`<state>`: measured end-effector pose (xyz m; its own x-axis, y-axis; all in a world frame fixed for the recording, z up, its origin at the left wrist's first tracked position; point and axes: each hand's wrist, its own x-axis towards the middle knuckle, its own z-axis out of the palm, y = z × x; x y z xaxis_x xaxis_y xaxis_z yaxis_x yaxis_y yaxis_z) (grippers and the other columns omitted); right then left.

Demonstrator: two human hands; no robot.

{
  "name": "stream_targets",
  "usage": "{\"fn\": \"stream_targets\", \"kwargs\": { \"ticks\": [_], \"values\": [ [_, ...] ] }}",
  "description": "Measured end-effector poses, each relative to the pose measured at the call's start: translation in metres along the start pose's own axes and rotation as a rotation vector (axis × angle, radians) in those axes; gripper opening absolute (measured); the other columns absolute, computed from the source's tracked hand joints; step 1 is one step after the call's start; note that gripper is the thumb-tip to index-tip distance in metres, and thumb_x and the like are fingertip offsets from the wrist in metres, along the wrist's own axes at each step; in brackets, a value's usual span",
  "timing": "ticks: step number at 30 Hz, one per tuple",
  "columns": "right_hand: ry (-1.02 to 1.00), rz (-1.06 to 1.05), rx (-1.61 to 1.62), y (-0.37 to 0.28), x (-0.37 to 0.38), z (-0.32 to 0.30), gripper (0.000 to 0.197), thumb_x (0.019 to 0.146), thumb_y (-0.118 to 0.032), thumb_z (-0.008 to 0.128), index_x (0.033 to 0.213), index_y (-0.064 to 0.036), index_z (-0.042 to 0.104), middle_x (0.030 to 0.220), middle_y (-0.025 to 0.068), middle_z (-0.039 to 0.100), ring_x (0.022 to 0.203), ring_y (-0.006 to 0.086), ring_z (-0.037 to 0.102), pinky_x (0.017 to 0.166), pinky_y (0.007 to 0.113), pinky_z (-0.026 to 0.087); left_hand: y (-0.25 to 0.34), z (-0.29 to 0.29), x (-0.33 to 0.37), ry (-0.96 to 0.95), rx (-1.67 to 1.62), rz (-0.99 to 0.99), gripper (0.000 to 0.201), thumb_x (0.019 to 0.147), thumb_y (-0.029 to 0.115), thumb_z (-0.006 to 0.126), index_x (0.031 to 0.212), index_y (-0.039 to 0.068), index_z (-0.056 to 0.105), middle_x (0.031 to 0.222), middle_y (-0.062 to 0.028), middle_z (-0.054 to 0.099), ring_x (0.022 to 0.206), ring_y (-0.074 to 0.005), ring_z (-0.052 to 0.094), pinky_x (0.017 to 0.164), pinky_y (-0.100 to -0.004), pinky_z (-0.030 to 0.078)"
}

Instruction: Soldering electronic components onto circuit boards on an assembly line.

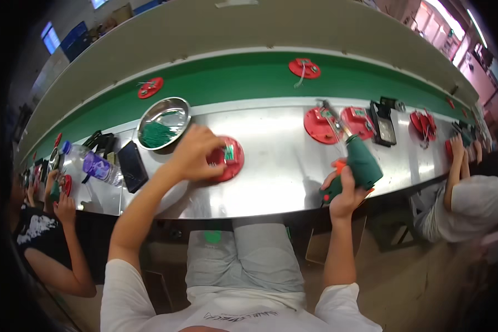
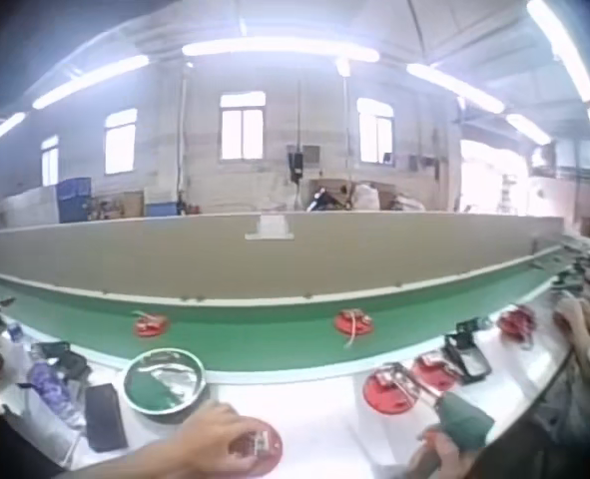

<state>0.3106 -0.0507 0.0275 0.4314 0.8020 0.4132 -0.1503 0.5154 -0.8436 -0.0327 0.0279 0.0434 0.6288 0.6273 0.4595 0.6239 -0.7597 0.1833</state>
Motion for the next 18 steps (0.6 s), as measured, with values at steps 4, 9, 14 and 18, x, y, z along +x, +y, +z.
{"fn": "stream_targets", "kwargs": {
  "ticks": [4, 9, 14, 18],
  "values": [
    [0.172, 0.012, -0.041, 0.009, 0.008, -0.049, 0.024, 0.097, -0.018, 0.051, 0.106, 0.0039, 0.055, 0.092, 0.0147, 0.06, 0.047, 0.0175, 0.054, 0.044, 0.03, 0.045, -0.043, 0.024, 0.102, 0.011, 0.197, -0.089, 0.042, 0.078, 0.038, 0.069, 0.11, 0.011, 0.069, 0.106, -0.0151, 0.066, 0.108, -0.0311, 0.055, 0.094, -0.047, 0.038],
    [0.389, 0.116, 0.092, 0.013, 0.018, -0.044, 0.037, 0.102, -0.032, 0.041, 0.102, 0.0017, 0.054, 0.077, 0.0121, 0.057, 0.05, 0.0142, 0.049, 0.045, 0.03, 0.042, -0.108, 0.099, 0.248, 0.13, 0.29, -0.375, 0.049, 0.086, 0.046, 0.063, 0.115, 0.008, 0.069, 0.129, -0.0175, 0.061, 0.125, -0.0373, 0.049, 0.102, -0.0542, 0.037],
    [0.477, 0.183, -0.056, 0.032, 0.015, -0.029, 0.04, 0.102, -0.036, 0.041, 0.099, 0.0023, 0.054, 0.057, 0.0075, 0.05, 0.048, 0.0156, 0.045, 0.047, 0.029, 0.04, -0.121, 0.178, 0.372, 0.094, -0.026, -0.587, 0.057, 0.079, 0.062, 0.065, 0.101, 0.011, 0.076, 0.106, -0.0172, 0.072, 0.105, -0.0365, 0.066, 0.09, -0.0517, 0.048],
    [0.581, 0.309, 0.005, 0.03, 0.014, -0.055, 0.04, 0.101, -0.042, 0.046, 0.101, -0.0036, 0.056, 0.062, 0.004, 0.053, 0.048, 0.0142, 0.046, 0.047, 0.028, 0.04, -0.086, 0.238, 0.421, -0.053, 0.107, -0.589, 0.044, 0.079, 0.038, 0.069, 0.114, 0.01, 0.072, 0.122, -0.0157, 0.066, 0.119, -0.0325, 0.057, 0.093, -0.0419, 0.046]
  ]
}}
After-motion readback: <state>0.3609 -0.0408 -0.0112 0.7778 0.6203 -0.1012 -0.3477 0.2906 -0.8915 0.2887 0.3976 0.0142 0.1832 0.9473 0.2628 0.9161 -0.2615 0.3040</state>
